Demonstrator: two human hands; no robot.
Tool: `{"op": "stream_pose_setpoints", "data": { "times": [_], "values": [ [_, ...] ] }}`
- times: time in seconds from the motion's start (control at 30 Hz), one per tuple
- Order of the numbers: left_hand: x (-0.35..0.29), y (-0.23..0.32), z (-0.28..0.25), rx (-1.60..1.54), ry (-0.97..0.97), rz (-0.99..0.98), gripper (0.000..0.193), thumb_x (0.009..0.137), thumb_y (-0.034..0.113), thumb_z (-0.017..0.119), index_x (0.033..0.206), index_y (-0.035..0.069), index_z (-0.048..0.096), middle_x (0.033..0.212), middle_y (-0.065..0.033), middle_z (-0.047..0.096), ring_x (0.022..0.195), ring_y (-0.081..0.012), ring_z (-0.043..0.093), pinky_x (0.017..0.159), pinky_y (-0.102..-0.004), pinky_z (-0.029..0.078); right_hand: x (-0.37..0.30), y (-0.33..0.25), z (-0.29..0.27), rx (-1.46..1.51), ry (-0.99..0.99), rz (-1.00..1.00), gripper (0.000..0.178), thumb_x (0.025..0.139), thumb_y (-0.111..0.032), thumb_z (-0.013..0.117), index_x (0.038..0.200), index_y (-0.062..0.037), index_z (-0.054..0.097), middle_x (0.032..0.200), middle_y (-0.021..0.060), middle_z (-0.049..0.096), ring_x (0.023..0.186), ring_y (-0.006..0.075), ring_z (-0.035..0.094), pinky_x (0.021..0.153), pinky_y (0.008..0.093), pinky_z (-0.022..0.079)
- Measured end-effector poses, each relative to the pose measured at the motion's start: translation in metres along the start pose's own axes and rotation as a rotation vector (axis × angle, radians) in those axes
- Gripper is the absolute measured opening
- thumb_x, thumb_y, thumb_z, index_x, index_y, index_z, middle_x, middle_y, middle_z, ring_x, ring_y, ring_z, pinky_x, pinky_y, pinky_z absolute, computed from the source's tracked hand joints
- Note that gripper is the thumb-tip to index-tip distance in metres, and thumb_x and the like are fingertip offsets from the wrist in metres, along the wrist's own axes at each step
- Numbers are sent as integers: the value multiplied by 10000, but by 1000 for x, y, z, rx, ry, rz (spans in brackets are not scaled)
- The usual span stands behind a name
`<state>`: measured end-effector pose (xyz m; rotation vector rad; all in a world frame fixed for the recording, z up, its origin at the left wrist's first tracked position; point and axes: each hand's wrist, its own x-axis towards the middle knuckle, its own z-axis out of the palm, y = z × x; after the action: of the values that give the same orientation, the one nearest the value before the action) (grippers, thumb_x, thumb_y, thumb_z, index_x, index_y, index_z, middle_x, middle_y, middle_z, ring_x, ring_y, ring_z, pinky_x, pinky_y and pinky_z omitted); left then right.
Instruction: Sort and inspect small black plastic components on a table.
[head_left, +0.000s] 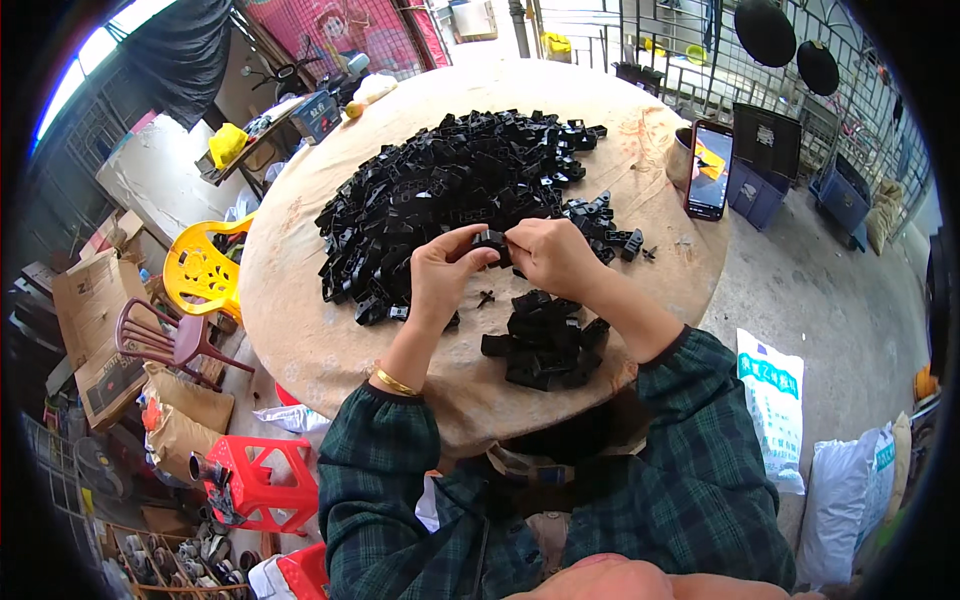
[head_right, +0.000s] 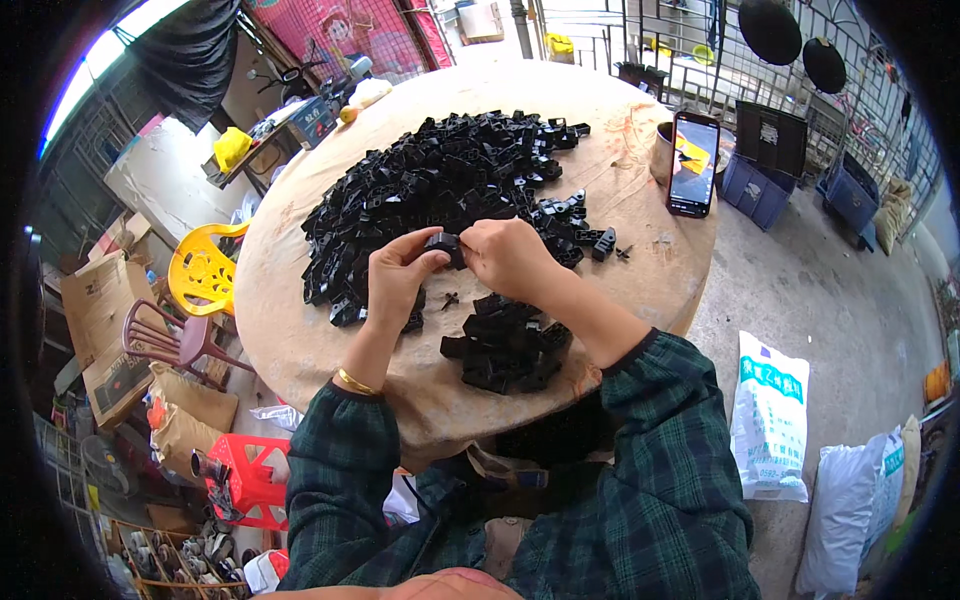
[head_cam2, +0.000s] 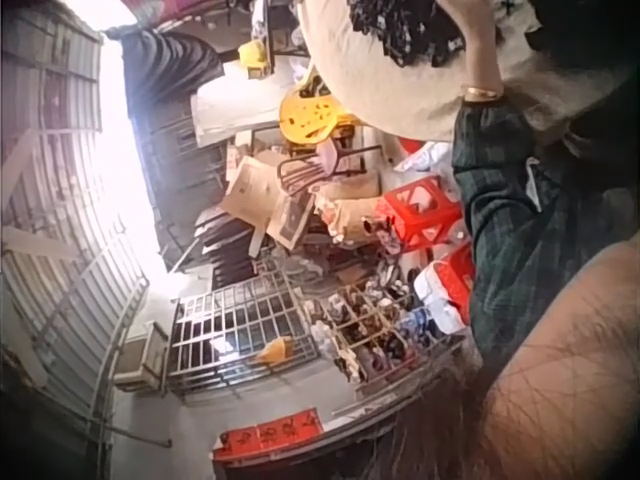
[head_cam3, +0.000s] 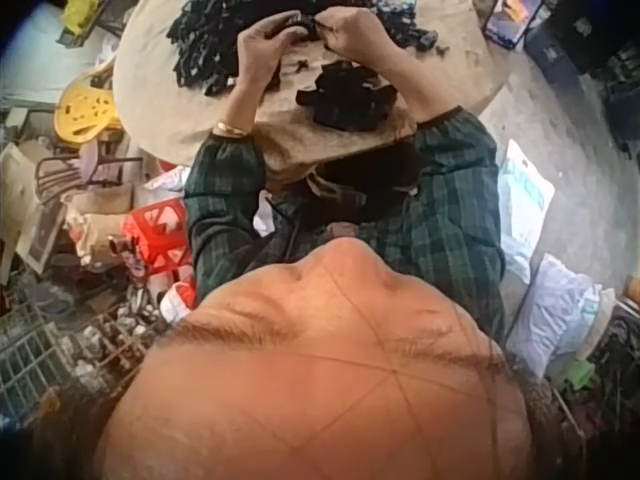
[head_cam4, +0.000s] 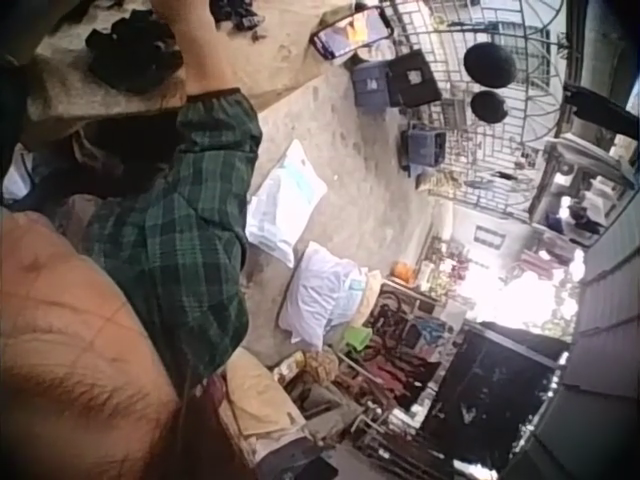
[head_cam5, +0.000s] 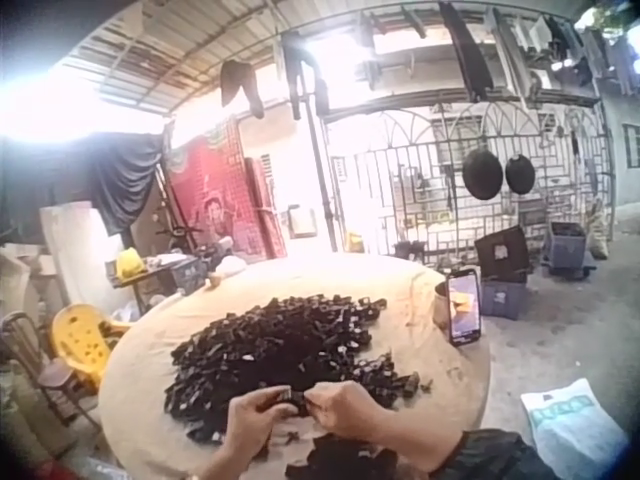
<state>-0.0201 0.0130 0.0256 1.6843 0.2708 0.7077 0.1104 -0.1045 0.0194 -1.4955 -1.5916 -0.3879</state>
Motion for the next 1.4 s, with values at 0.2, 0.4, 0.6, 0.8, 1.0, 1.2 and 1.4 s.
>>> {"op": "stream_pose_setpoints", "data": {
  "times": [0.2,0.4,0.6,0.8,1.0,1.2,1.4],
  "values": [
    [-4,-11,14,-150,89,58,352,800,-10,633,1140,-44,552,998,-99,638,822,-93,612,730,-201,502,1,-16,-3,-213,-7,62,84,761,-99,620,775,-20,595,726,102,599,616,267,595,544,331,475],
    [-2,1,7,-474,11,-43,369,840,3,583,1198,-34,505,1052,-110,619,875,-112,591,769,-218,482,6,3,4,673,-8,467,184,818,-144,640,916,10,621,793,54,641,677,172,632,599,274,501],
    [-4,17,4,-408,-29,25,366,832,4,592,1186,-36,508,1057,-126,616,858,-121,590,744,-224,482,11,1,-14,818,-235,571,220,866,-185,601,900,29,642,765,62,649,665,93,599,595,222,481],
    [-22,39,21,357,-454,392,307,800,41,639,1101,31,580,998,-75,638,780,-96,587,676,-232,479,10,47,-55,529,93,637,206,842,-202,610,877,-5,660,730,74,651,643,127,615,588,249,482],
    [-22,20,31,419,-544,285,258,775,18,633,1032,40,626,963,-56,644,790,-135,570,705,-247,476,-2,64,-40,-113,2,377,159,811,-185,609,862,-50,676,753,110,658,670,186,638,631,287,486],
    [9,-33,32,706,-322,539,306,716,47,658,1022,50,631,944,-101,636,870,-261,550,796,-327,463,-9,105,-52,-228,149,611,187,779,-233,612,857,-82,690,768,124,657,732,253,637,674,328,492],
    [5,-36,35,802,-410,485,261,701,29,641,962,35,620,933,-114,628,930,-277,547,834,-333,447,-9,123,-45,-265,-178,823,261,749,-231,653,949,-64,678,873,124,673,793,218,648,734,306,492]
  ]
}}
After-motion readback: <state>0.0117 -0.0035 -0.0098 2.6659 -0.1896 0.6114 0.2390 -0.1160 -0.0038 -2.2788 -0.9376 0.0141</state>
